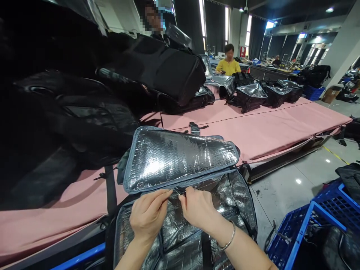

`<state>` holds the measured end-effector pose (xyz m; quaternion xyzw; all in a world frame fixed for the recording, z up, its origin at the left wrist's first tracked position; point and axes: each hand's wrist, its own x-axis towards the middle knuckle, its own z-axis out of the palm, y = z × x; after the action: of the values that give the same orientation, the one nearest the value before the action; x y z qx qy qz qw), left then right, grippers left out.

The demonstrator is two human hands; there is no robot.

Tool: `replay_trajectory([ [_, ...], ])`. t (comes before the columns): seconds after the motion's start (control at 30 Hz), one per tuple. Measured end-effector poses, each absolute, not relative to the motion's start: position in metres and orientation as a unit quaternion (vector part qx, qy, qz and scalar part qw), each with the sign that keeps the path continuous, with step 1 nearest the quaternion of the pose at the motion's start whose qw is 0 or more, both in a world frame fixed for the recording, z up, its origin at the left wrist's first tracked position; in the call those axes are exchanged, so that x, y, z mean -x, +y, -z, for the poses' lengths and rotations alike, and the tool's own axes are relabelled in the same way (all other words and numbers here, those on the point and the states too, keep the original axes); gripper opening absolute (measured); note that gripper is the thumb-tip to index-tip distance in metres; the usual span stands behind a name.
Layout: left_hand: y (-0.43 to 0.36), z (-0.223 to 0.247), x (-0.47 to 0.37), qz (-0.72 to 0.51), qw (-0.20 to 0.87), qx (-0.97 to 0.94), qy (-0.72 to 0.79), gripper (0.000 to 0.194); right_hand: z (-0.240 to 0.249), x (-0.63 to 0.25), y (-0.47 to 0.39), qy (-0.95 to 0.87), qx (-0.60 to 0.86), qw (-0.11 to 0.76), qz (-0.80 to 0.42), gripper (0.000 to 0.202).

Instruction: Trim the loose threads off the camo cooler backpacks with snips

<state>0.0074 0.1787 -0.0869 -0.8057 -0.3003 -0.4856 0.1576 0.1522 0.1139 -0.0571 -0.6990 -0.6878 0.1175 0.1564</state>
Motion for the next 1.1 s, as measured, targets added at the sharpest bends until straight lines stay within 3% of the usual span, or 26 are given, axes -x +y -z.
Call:
replay_trajectory([
  [0.63, 0.171, 0.094, -0.009, 0.499, 0.106, 0.787, -0.347, 0.017, 0.067, -0.162, 0.116, -0.686, 0.688, 0.210, -0.110, 0.027],
  [0.77, 0.155, 0.106, -0.015, 0.543, -0.041, 0.729, -0.416, 0.004, 0.068, -0.182, 0.119, -0.687, 0.668, 0.275, -0.076, 0.027],
  [0.97, 0.152, 0.125, -0.037, 0.539, -0.398, 0.521, -0.529, 0.034, 0.062, -0.195, 0.138, -0.694, 0.686, 0.214, -0.042, 0.017],
  [1.1, 0.160, 0.114, -0.054, 0.514, -0.536, 0.434, -0.510, 0.043, 0.043, -0.193, 0.153, -0.683, 0.708, 0.164, -0.070, 0.014],
])
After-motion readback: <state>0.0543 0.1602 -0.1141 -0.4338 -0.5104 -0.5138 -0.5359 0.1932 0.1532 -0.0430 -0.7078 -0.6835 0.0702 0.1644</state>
